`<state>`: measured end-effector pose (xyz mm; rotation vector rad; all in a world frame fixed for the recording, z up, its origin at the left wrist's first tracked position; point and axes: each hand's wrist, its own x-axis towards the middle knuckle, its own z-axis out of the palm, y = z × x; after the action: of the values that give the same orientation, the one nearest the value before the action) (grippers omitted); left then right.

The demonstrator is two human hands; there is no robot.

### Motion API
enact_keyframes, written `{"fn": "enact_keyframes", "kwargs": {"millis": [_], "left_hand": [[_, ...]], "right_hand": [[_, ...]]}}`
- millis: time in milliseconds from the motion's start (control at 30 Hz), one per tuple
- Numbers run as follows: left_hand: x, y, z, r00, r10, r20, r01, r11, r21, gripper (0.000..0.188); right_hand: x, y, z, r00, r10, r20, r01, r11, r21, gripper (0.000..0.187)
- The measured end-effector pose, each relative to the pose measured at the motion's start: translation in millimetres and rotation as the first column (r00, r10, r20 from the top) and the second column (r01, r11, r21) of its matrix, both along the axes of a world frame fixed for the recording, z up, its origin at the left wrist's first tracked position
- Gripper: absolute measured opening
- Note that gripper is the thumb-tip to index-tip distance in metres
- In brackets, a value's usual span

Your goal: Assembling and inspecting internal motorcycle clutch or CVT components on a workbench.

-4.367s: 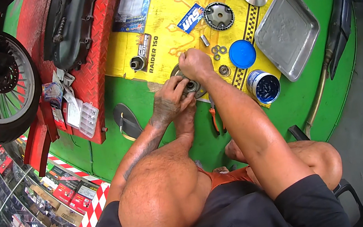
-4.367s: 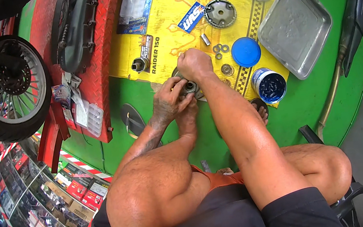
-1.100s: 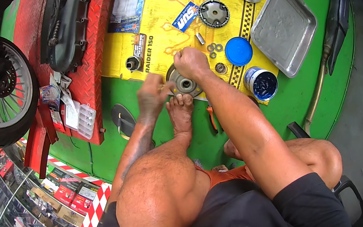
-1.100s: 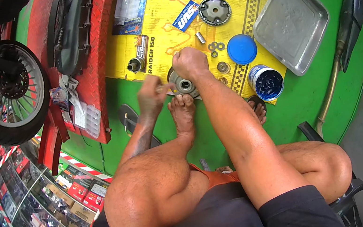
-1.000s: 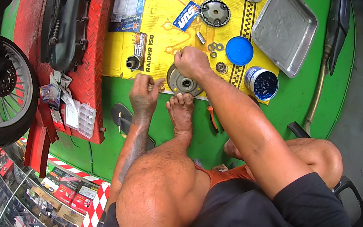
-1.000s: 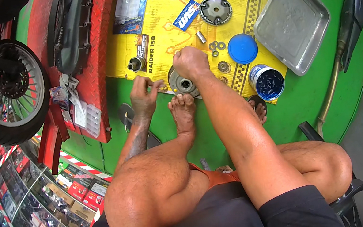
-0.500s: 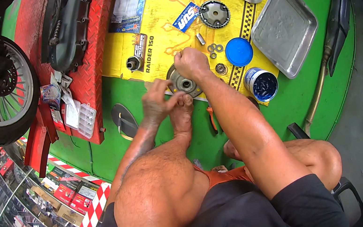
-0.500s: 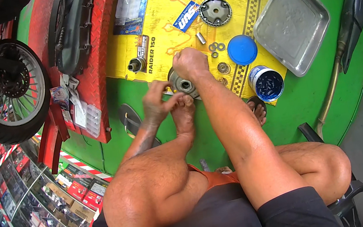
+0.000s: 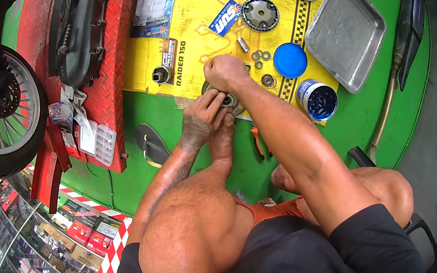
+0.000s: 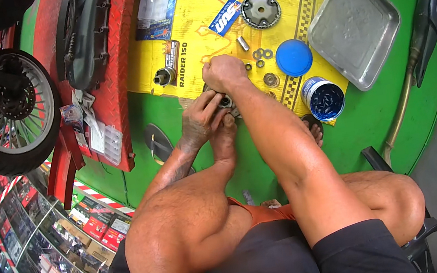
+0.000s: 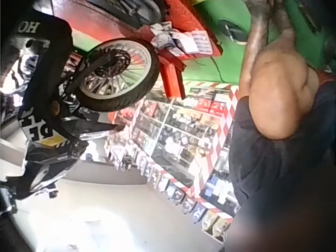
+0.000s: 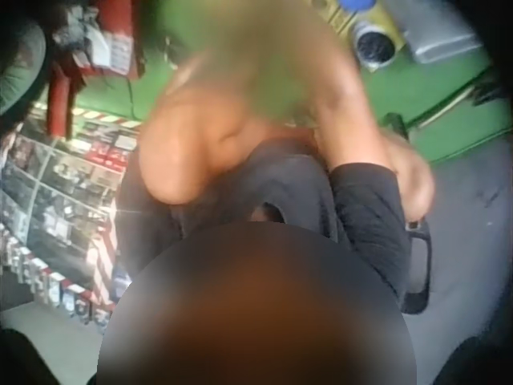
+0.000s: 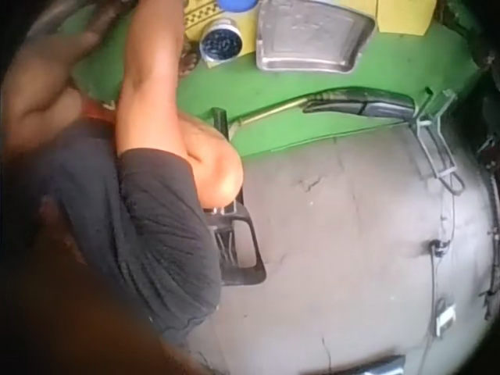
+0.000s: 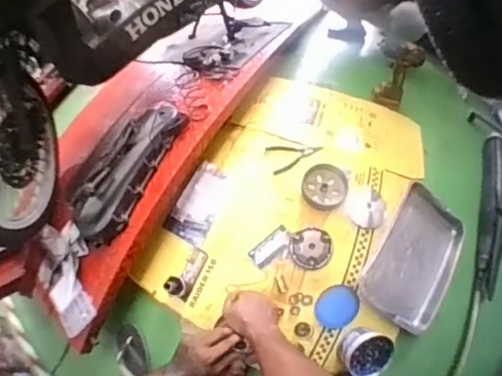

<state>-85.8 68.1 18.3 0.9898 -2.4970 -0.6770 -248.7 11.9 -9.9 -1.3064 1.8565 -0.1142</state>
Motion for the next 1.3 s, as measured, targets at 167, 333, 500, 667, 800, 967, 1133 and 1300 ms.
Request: {"fn": "enact_keyframes", "kwargs": {"millis": [167,333,500,667,800,967,1133,1300], "left_hand": [[24.9,3.1,0.0,0.989,0.144,-0.027,-0.138,0.977,0.162,0.039],[2.3,9.0,3.5,0.983,0.184,0.005,-0.181,0.960,0.215,0.038],[0.0,5.2,-2.4,0.998,0.065,0.000,-0.064,0.993,0.102,0.039],[3.3,0.0,2.9,0.992,-0.113,0.052,0.111,0.993,0.045,0.039],[5.5,6.0,5.8,0.998,-0.055,-0.037,0.058,0.994,0.094,0.039],[-1.6,9.5,4.7,0.989,0.120,-0.088,-0.100,0.973,0.206,0.040],[-1.9,8.2,0.2,0.990,0.141,-0.010,-0.136,0.969,0.208,0.040],[2.4,8.1,-6.9,0.999,0.053,0.005,-0.053,0.993,0.102,0.040]], "right_hand": [[2.5,0.0,-0.5,1.000,-0.013,0.005,0.013,1.000,-0.010,0.050],[1.8,2.3,0.3,1.000,-0.023,-0.016,0.023,1.000,-0.008,0.049],[3.5,1.5,-1.4,0.999,-0.038,-0.020,0.038,0.999,-0.040,0.048],[3.8,2.5,-4.5,0.999,-0.048,-0.015,0.047,0.998,-0.041,0.048],[2.8,2.1,-5.1,0.999,-0.042,-0.020,0.041,0.998,-0.040,0.049],[2.4,0.9,-0.3,0.999,-0.029,-0.029,0.029,1.000,-0.013,0.049],[1.7,-0.5,10.9,0.999,0.032,-0.042,-0.031,0.999,0.029,0.048],[1.1,2.8,3.2,0.998,0.044,-0.040,-0.045,0.999,-0.015,0.048]]}}
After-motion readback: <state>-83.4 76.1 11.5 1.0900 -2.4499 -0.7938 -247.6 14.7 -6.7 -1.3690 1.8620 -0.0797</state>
